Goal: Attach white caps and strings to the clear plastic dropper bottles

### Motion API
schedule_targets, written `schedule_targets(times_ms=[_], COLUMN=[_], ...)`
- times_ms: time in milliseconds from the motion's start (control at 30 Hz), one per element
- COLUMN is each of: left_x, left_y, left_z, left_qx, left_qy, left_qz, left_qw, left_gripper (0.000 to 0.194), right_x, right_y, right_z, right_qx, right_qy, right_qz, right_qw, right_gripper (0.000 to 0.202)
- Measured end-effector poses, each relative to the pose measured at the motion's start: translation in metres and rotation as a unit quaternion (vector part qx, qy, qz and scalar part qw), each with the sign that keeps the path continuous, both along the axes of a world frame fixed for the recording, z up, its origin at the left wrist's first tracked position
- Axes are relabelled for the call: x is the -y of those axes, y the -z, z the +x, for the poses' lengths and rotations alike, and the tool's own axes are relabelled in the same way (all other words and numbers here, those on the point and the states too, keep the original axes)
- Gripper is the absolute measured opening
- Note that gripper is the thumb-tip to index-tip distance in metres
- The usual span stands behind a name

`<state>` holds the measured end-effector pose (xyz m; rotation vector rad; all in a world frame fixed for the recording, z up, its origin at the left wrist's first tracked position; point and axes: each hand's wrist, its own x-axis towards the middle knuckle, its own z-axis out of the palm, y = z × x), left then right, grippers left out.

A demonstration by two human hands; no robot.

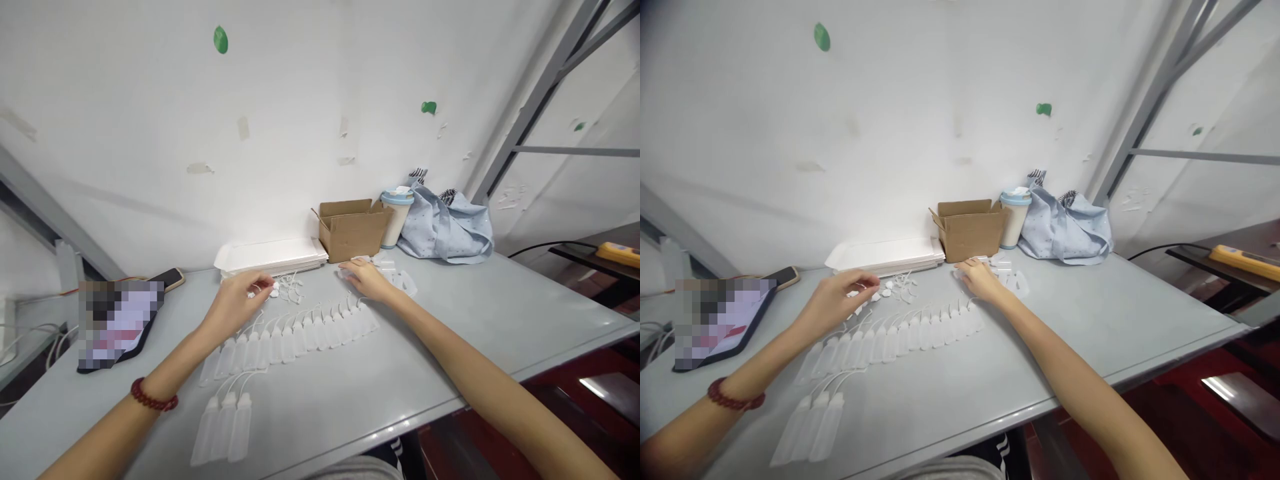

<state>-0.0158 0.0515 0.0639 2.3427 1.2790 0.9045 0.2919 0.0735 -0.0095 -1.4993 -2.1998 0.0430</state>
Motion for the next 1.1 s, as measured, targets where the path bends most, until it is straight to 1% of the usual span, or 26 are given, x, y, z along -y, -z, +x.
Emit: schedule_targets(times_ms=[67, 167, 300, 367, 400, 433, 500, 567, 667, 733, 800, 933, 1100], left_x=[0.008, 0.019, 0.031, 0.035, 0.037, 0.039, 0.043, 0.047, 0.053, 0.055, 0.057, 0.058, 0.060], left_y=[0.003, 0.008, 0.009, 0.008, 0.008, 0.007, 0.008, 0.009, 0.012, 0.014, 0.015, 0.018, 0.017], left_z=[-0.006, -0.012, -0.014, -0.011, -0.010, -0.008, -0.004, 0.000, 0.006, 0.009, 0.011, 0.011, 0.013], left_qx=[0.045, 0.101, 0.161, 0.191, 0.210, 0.232, 0.281, 0.328, 0.391, 0.416, 0.422, 0.419, 0.409], left_qy=[-0.032, -0.062, -0.085, -0.086, -0.083, -0.077, -0.058, -0.030, 0.016, 0.035, 0.039, 0.042, 0.053], left_qz=[-0.025, -0.062, -0.091, -0.134, -0.161, -0.191, -0.249, -0.304, -0.364, -0.389, -0.401, -0.402, -0.423], left_qw=[0.998, 0.991, 0.979, 0.969, 0.961, 0.951, 0.925, 0.894, 0.845, 0.821, 0.812, 0.813, 0.807], left_gripper=[0.019, 0.023, 0.027, 0.026, 0.026, 0.027, 0.030, 0.030, 0.021, 0.016, 0.013, 0.011, 0.012], right_x=[0.000, 0.003, 0.016, 0.028, 0.036, 0.044, 0.060, 0.074, 0.086, 0.089, 0.090, 0.089, 0.090], right_y=[-0.001, -0.007, -0.024, -0.034, -0.039, -0.043, -0.048, -0.050, -0.047, -0.044, -0.042, -0.041, -0.042], right_z=[0.000, -0.003, -0.015, -0.028, -0.035, -0.043, -0.059, -0.073, -0.088, -0.093, -0.095, -0.096, -0.096], right_qx=[-0.016, -0.055, -0.128, -0.188, -0.282, -0.362, -0.467, -0.514, -0.542, -0.554, -0.566, -0.574, -0.583], right_qy=[0.011, 0.027, 0.046, 0.031, 0.002, -0.034, -0.068, -0.089, -0.116, -0.127, -0.129, -0.134, -0.165], right_qz=[0.006, 0.027, 0.055, 0.039, 0.003, -0.044, -0.128, -0.214, -0.293, -0.322, -0.336, -0.348, -0.353], right_qw=[1.000, 0.998, 0.989, 0.981, 0.959, 0.930, 0.873, 0.826, 0.779, 0.757, 0.742, 0.729, 0.713], right_gripper=[0.028, 0.025, 0.029, 0.032, 0.031, 0.031, 0.025, 0.024, 0.025, 0.024, 0.023, 0.023, 0.025])
